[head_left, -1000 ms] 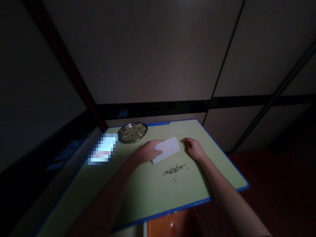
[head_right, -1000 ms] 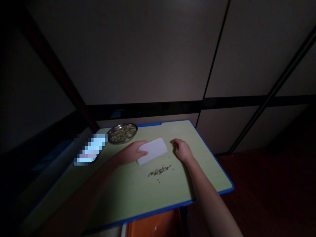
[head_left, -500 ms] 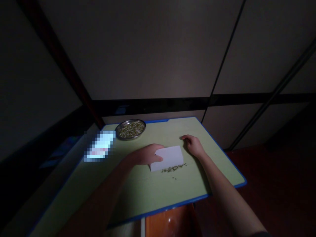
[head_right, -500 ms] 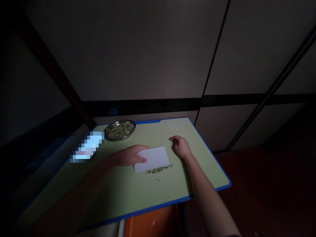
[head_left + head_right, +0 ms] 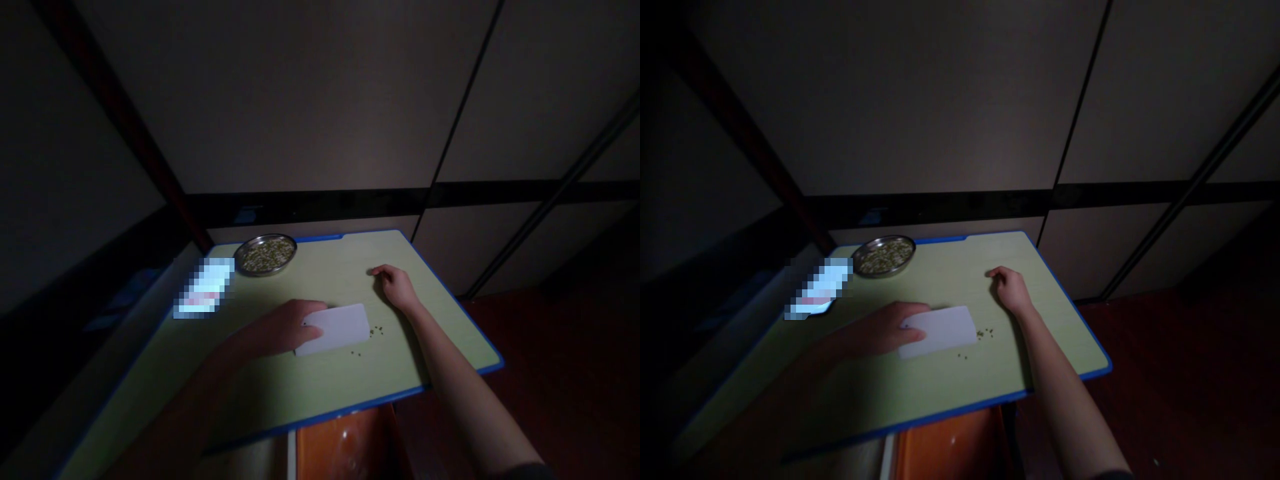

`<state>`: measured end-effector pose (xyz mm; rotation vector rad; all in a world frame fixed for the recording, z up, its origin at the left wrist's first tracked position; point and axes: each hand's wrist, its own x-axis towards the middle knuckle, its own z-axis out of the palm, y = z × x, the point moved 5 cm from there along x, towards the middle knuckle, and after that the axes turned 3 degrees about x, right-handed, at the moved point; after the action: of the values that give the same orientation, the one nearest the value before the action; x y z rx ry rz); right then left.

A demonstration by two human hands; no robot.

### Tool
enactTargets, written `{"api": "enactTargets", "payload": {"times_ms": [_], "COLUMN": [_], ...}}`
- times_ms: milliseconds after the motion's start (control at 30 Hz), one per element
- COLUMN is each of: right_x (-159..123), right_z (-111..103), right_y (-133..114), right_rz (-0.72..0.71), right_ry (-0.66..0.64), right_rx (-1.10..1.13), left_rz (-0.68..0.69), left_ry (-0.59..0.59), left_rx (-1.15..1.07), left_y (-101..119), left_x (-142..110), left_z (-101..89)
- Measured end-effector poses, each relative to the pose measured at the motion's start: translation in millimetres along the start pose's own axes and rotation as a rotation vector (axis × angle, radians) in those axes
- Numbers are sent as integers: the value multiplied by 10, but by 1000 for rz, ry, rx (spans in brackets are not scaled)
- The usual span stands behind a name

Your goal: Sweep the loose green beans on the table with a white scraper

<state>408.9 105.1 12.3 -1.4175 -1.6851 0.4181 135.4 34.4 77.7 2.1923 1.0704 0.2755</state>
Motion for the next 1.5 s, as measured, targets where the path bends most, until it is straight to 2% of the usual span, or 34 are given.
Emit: {"api": "enactTargets", "payload": {"times_ms": [233, 367, 500, 633, 767, 1067, 1333, 1433, 1467, 1500], "right_x": [-8, -8, -10, -9, -7, -3, -11, -56, -78, -106], "right_z": [-10, -21, -28, -30, -29, -38, -63, -206, -270, -345], "right_y": [-20, -30, -35, -32, -30, -36, -46, -220, -350, -542], "right_rz": [3, 10, 17, 18, 15, 21, 15, -2, -25, -108], "right_ry": [25, 31, 33, 36, 37, 45, 77, 128, 137, 160], "right_rx": [10, 13, 13, 10, 9, 23, 61, 90, 93, 91], "left_rz": [3, -4, -53, -91, -81, -48, -23, -30, -40, -41], "left_ry": [-76, -56, -30, 39, 89, 171, 324, 321, 322, 316], "left_rx": [47, 65, 76, 88, 87, 61, 88, 147, 188, 233], "left_y": [219, 175, 62, -56, -122, -107, -81, -36, -14, 18], "left_x": [167, 169, 139, 134, 171, 291, 487, 458, 431, 400], "left_z": [130, 127, 32, -68, -70, -47, -199, -255, -276, -290]}}
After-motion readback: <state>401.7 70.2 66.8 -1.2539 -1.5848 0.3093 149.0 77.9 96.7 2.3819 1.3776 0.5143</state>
